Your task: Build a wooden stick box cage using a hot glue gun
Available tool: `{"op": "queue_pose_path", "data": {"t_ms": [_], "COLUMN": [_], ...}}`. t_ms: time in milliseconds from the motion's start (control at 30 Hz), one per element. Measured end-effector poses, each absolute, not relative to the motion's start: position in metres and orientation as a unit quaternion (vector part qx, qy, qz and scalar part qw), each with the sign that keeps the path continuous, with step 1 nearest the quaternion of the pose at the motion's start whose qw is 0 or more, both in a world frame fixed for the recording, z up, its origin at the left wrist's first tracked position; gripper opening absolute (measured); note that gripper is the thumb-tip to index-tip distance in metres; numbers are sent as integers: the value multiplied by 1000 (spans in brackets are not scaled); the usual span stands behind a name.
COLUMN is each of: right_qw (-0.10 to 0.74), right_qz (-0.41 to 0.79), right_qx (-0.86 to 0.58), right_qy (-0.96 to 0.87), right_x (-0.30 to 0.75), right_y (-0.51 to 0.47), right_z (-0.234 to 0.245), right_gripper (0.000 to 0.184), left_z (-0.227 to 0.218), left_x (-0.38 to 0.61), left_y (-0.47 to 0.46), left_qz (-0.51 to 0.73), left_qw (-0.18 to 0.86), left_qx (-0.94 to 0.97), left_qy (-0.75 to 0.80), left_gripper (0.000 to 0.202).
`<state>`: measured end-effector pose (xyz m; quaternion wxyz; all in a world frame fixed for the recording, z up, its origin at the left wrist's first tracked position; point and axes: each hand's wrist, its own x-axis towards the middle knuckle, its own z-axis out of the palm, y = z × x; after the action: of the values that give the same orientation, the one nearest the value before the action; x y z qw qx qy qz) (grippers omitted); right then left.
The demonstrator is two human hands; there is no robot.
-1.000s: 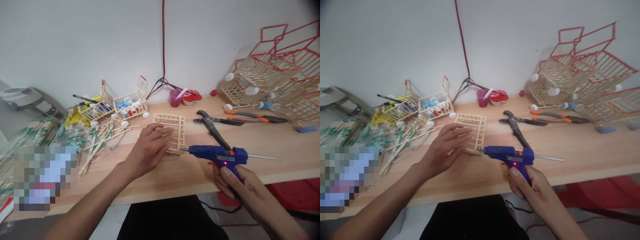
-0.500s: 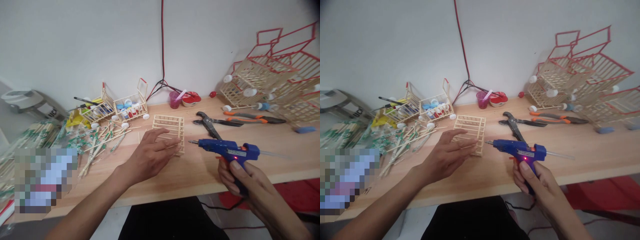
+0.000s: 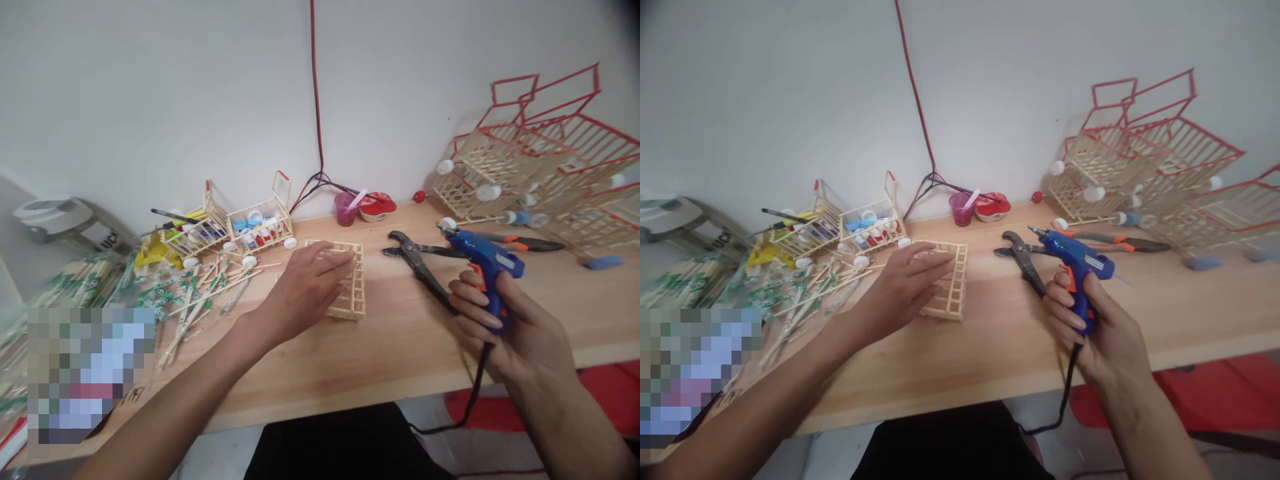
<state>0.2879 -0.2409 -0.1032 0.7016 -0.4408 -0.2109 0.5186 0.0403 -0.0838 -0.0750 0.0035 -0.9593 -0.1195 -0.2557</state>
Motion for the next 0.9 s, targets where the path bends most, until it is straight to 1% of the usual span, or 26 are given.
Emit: {"op": "queue_pose_path", "data": {"t_ms": [133,233,400,667,900], "right_qw": [710,703,685,704,686], "right_qz": [534,540,543,571,547], "right_qx": [-422,-425,-444,-397,-440], "right_qy": [-180,-182,-196,-145,-191], "right_x": [291,292,295,295,296], "right_y": [-234,-236,-238,-239,-238], "right_z": [-105,-109,-113,-114,-114], "right_gripper": [23,24,27,24,26], "left_z": [-74,-73,-75,-76,-75], "left_x": [47,49,49,50,50], "left_y": [-78,-78,-77,-76,-77], "left_qz": [-249,-242,-249,-257,-263], "left_qw": [9,6,-6,-3,-16], "left_qx": [-961,-963,-962,-960,-957], "left_qy": [-122,-119,-115,-112,-118], "left_gripper": [31,26,25,22,21]}}
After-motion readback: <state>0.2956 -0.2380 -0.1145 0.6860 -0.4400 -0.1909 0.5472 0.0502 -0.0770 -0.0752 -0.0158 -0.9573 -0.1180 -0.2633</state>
